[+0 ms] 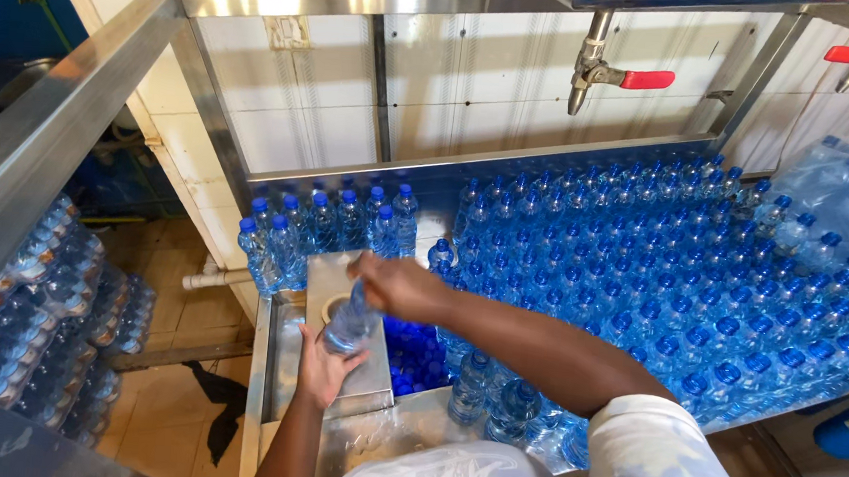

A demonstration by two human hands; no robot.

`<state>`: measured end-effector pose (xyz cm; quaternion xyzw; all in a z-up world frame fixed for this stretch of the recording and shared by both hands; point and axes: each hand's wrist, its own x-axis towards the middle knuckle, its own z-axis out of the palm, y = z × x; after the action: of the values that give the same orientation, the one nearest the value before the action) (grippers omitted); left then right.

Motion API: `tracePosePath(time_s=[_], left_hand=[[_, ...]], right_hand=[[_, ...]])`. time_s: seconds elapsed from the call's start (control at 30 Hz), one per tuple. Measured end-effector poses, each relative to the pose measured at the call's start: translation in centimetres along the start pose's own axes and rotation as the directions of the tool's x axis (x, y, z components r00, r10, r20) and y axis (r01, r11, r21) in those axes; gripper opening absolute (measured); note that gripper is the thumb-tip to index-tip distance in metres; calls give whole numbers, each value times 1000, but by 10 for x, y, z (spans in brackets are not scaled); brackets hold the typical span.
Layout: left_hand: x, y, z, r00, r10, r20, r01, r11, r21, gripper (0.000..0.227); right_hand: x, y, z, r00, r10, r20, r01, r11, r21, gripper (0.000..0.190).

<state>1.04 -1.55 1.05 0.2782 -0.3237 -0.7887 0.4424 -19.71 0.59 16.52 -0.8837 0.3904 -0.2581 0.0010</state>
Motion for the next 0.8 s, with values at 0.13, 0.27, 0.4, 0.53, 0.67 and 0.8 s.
tracePosePath(time_s=[0.13, 0.27, 0.4, 0.53, 0.67, 0.8], left_hand=[[20, 31, 23, 966, 56, -254, -113, 970, -214, 53], [19, 32, 52, 846, 452, -283, -454, 889, 64, 31], [14, 57, 55, 793, 599, 116, -567, 654, 501, 43], [10, 51, 49, 987, -100, -129, 102, 995, 11, 74], [19, 24, 55, 961, -216, -173, 237, 965, 109, 40], [8, 7, 56, 941, 150, -303, -46, 945, 325, 33]], right_hand=[[-12, 25, -30, 944, 11, -330, 3, 999, 43, 35], [-42, 46, -26, 792, 265, -550, 144, 795, 590, 41], [-76, 57, -42, 626, 756, 193, -430, 128, 894, 59], [-91, 51, -74, 980, 48, -193, -54, 998, -24, 32], [-75, 69, -87, 775, -624, -95, 469, 671, -574, 46], [-72, 64, -57, 968, 160, -195, -210, 939, -271, 38]])
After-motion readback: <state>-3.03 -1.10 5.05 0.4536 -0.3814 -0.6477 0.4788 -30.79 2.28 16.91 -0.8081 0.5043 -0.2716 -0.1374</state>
